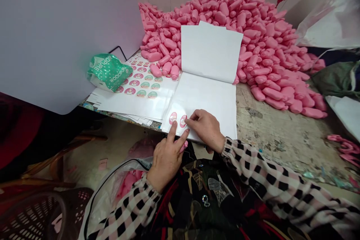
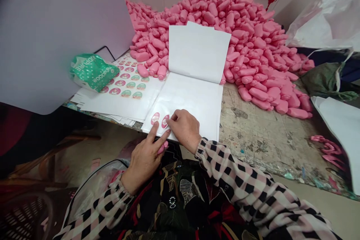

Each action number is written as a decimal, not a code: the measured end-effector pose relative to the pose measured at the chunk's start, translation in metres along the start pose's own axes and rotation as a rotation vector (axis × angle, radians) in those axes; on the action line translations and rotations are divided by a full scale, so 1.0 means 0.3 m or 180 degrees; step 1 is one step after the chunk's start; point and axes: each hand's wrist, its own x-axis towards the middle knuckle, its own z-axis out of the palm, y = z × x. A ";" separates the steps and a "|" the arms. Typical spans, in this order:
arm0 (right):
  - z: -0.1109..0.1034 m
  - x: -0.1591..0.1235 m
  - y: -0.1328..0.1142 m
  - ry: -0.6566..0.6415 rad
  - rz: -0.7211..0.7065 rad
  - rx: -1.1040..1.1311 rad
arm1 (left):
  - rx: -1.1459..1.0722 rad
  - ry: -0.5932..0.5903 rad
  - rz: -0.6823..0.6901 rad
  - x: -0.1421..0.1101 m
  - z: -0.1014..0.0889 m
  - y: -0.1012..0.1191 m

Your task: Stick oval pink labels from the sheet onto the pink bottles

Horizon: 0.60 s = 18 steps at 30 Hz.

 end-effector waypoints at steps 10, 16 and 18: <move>-0.092 0.016 -0.020 0.0416 -0.0332 0.0093 | -0.0250 0.0003 -0.0031 0.000 -0.010 -0.004; -0.137 -0.027 0.030 0.0215 -0.0285 0.0962 | -0.2284 0.0422 -0.0217 -0.056 -0.068 -0.013; -0.149 -0.060 0.030 0.0039 -0.0181 0.1515 | -0.3689 0.0403 -0.0738 -0.058 -0.100 -0.003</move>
